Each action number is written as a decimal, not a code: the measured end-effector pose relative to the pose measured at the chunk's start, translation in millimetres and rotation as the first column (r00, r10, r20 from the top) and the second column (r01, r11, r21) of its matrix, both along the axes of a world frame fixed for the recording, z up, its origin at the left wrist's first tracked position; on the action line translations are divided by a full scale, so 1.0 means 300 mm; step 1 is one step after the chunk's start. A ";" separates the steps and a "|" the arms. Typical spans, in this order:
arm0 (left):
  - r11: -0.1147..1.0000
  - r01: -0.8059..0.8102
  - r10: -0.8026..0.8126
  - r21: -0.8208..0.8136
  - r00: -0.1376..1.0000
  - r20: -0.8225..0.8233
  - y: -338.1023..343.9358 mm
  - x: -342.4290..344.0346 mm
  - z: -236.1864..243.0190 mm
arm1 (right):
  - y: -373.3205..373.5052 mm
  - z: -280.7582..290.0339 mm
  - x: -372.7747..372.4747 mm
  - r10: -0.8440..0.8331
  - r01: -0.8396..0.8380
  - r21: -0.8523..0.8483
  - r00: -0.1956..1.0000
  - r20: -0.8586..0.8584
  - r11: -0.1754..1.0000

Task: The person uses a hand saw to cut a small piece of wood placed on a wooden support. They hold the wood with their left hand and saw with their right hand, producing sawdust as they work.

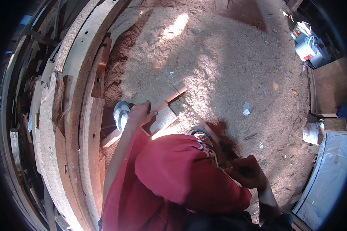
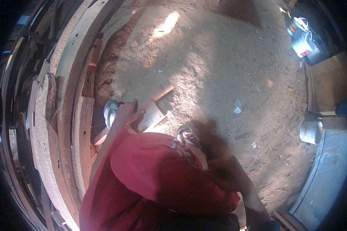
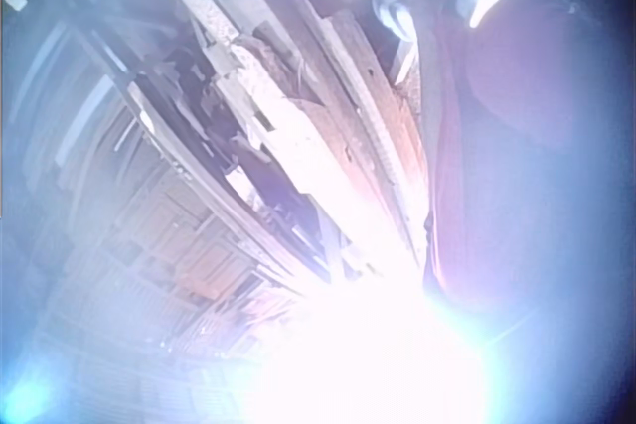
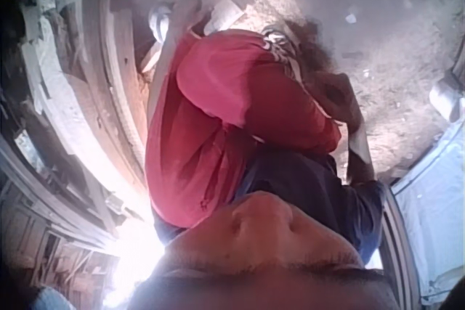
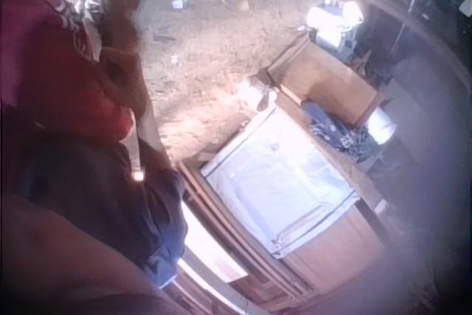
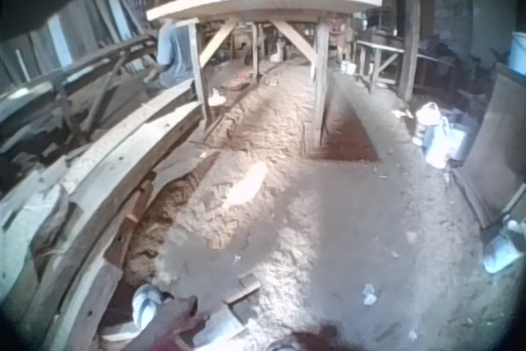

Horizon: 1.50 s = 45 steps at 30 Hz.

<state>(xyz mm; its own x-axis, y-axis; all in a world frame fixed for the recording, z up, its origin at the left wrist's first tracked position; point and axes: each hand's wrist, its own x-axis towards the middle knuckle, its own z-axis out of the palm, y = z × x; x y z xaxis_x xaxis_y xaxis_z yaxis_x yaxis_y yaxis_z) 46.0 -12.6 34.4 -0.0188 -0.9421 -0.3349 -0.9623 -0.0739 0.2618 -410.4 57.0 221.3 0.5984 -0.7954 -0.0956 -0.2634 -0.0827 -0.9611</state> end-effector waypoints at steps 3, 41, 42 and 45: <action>0.998 0.045 -0.044 -0.043 0.999 0.004 0.003 0.011 -0.008 | -0.043 -0.014 -0.002 0.137 -0.137 -0.013 0.990 -0.014 0.990; 0.999 0.028 -0.028 0.018 0.999 -0.018 -0.028 0.004 -0.006 | -0.020 -0.158 0.021 -0.085 0.086 0.205 0.996 -0.011 0.975; 0.999 0.028 -0.027 0.031 0.999 -0.017 -0.030 -0.003 -0.004 | -0.032 -0.171 0.038 -0.090 0.083 0.267 0.996 0.013 0.960; 0.999 0.006 -0.006 0.038 1.000 0.019 -0.017 -0.001 0.006 | -0.034 -0.116 0.062 -0.071 0.067 0.265 0.997 0.009 0.962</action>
<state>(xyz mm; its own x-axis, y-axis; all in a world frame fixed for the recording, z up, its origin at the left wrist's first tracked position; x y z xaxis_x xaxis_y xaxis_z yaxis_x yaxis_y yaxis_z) 45.6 -17.7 36.3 -0.0178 -0.9285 -0.3710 -0.9675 -0.0776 0.2408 -391.7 46.7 186.4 0.5465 -0.7827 -0.2977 -0.2419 0.1927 -0.9510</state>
